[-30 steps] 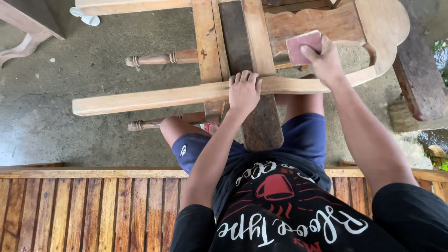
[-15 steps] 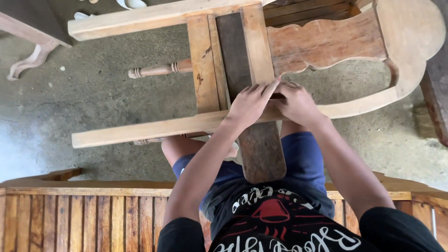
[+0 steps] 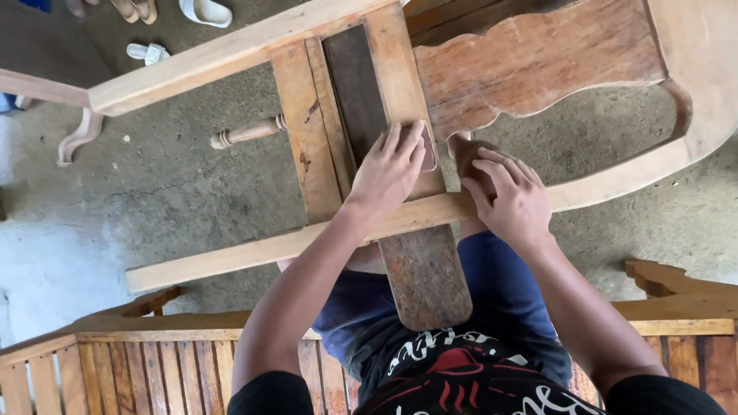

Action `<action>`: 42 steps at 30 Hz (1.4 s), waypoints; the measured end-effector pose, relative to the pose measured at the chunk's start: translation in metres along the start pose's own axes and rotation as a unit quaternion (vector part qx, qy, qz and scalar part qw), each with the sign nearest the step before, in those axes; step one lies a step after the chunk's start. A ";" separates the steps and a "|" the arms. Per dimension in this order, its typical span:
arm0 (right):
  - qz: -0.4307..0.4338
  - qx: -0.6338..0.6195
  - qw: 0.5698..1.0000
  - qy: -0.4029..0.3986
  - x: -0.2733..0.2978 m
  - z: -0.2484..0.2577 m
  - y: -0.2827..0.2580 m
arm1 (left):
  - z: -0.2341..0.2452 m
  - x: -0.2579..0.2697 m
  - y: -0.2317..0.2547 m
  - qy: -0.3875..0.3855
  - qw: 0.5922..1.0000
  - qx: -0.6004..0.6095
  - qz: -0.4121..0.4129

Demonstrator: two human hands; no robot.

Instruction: The person sits on a wooden bench and sands a wooden chair frame using a sanding block. They hold the chair leg with one hand and rub the sanding block along the wood with the other, focusing on the legs and crossbars.

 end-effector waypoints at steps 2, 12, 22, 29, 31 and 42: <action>-0.001 0.014 1.000 -0.003 -0.001 0.002 0.001 | 0.001 -0.003 0.003 0.003 1.000 0.003 -0.017; 0.016 -0.028 0.999 -0.034 -0.011 0.011 -0.007 | -0.045 -0.048 -0.040 -0.156 0.985 0.016 0.068; 0.024 -0.023 0.999 -0.036 -0.012 0.012 -0.006 | -0.051 -0.042 -0.047 -0.200 0.975 0.074 0.058; 0.027 -0.015 0.998 -0.050 -0.013 0.012 -0.010 | -0.075 -0.064 -0.068 -0.170 0.978 0.048 0.108; 0.025 -0.029 0.999 -0.032 -0.014 0.011 -0.010 | -0.047 -0.036 -0.034 -0.176 0.982 0.060 0.037; 0.032 -0.029 0.999 -0.015 -0.017 0.009 -0.007 | -0.077 -0.053 -0.062 -0.120 0.988 0.069 0.075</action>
Point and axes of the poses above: each hand's wrist, its own x-axis away from the middle knuckle, its own z-axis out of the back of the hand, y = z × x, the point moved 3 cm from there along -x, towards the middle knuckle, and after that the axes turned 4 degrees about z, right-handed, at the moved point
